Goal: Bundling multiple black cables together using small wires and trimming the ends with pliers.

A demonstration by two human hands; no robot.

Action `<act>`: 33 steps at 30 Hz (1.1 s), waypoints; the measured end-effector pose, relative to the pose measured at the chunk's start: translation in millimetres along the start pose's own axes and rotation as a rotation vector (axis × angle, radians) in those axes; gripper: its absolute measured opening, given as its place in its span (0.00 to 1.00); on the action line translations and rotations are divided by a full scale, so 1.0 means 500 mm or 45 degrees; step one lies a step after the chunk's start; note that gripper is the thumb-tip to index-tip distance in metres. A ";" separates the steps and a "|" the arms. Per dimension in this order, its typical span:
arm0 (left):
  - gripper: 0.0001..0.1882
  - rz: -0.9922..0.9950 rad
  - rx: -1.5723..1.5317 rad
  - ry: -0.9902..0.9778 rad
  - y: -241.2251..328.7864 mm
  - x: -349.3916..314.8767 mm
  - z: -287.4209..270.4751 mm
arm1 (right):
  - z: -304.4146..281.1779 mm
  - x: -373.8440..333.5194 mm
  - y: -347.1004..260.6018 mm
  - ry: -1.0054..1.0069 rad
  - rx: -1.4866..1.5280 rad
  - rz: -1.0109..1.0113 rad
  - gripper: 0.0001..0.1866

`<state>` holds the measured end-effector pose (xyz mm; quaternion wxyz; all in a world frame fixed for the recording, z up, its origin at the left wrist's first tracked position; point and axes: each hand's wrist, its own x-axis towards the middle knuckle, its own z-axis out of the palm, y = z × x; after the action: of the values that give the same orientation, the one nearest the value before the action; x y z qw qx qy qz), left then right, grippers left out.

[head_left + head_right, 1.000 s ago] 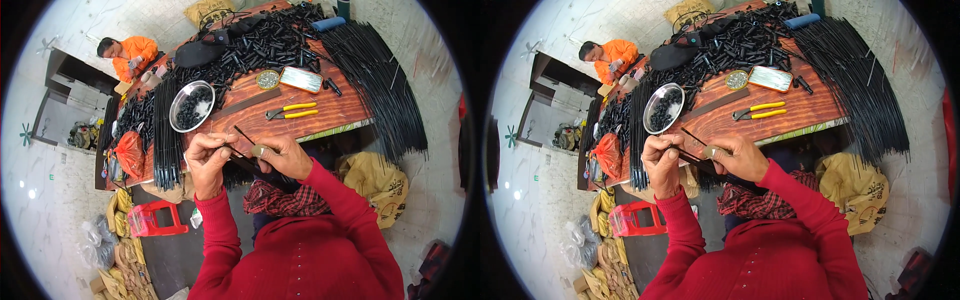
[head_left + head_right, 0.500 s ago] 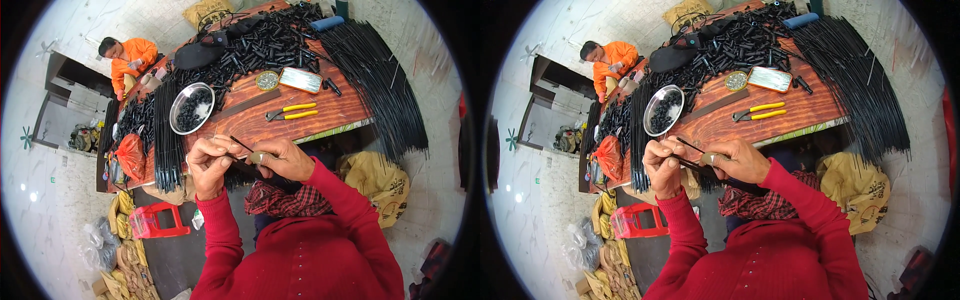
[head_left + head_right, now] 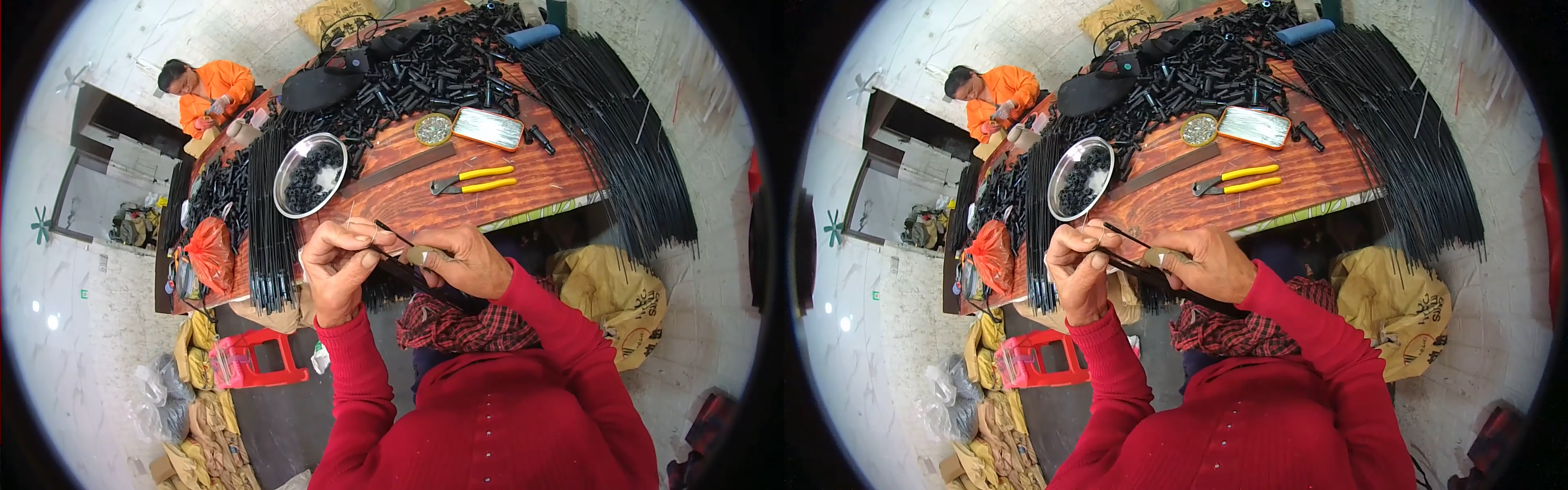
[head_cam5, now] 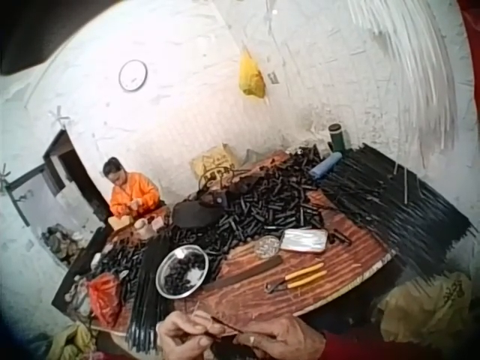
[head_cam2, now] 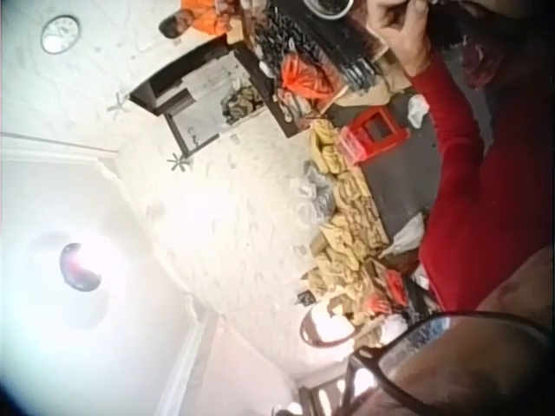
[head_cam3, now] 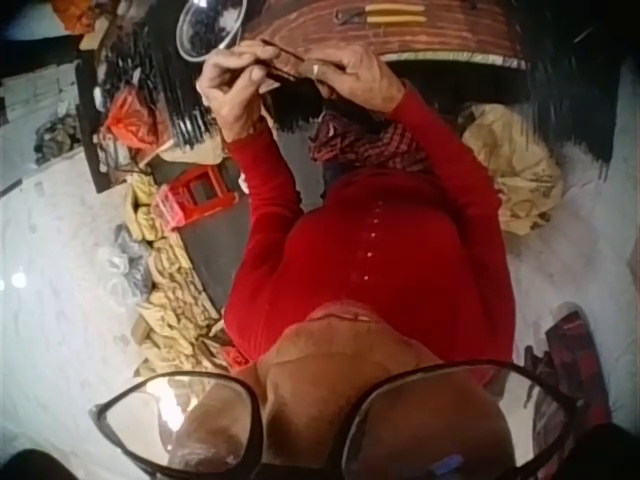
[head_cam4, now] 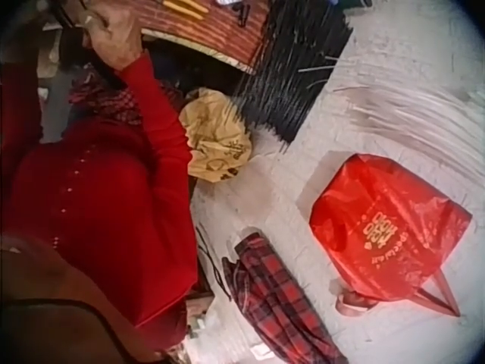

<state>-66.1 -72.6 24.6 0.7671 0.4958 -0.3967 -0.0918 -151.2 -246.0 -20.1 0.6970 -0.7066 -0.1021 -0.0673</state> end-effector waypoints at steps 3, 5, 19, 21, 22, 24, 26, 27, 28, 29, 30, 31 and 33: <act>0.09 0.014 0.009 -0.024 0.007 0.001 0.004 | 0.002 -0.004 -0.007 0.034 -0.119 -0.082 0.10; 0.09 0.013 0.026 -0.015 0.006 0.000 0.006 | 0.001 -0.004 -0.008 0.040 -0.100 -0.093 0.09; 0.09 -0.036 -0.004 -0.031 0.006 0.001 0.010 | 0.001 -0.008 0.003 0.033 -0.080 -0.072 0.10; 0.09 -0.030 -0.014 -0.032 0.006 0.000 0.009 | 0.001 -0.007 0.000 0.028 -0.097 -0.060 0.09; 0.09 -0.037 -0.008 -0.026 0.006 -0.001 0.009 | 0.000 -0.008 0.000 0.028 -0.097 -0.059 0.09; 0.09 -0.043 -0.002 -0.019 0.005 -0.002 0.010 | 0.000 -0.009 0.001 0.023 -0.066 -0.050 0.09; 0.09 0.002 0.008 -0.022 0.002 0.000 0.011 | 0.000 -0.009 0.002 0.030 -0.091 -0.059 0.09; 0.09 0.003 0.008 -0.022 0.003 0.000 0.010 | 0.000 -0.009 0.002 0.037 -0.116 -0.068 0.09; 0.09 -0.011 0.011 -0.016 0.004 -0.002 0.010 | 0.000 -0.009 0.001 0.038 -0.117 -0.068 0.09; 0.09 -0.024 0.014 -0.009 0.004 -0.002 0.010 | 0.000 -0.009 0.001 0.045 -0.133 -0.075 0.09; 0.09 -0.024 0.013 -0.010 0.004 -0.001 0.011 | 0.000 -0.010 0.001 0.051 -0.149 -0.082 0.09; 0.09 -0.017 0.012 -0.008 0.005 -0.001 0.013 | 0.001 -0.011 -0.002 0.051 -0.149 -0.081 0.09; 0.09 -0.010 0.011 -0.005 0.008 -0.001 0.014 | 0.002 -0.012 -0.008 0.096 -0.199 -0.141 0.09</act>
<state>-72.5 -75.1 29.0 0.7639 0.5003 -0.3967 -0.0939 -158.0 -245.4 -17.9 0.6382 -0.7491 -0.1091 -0.1400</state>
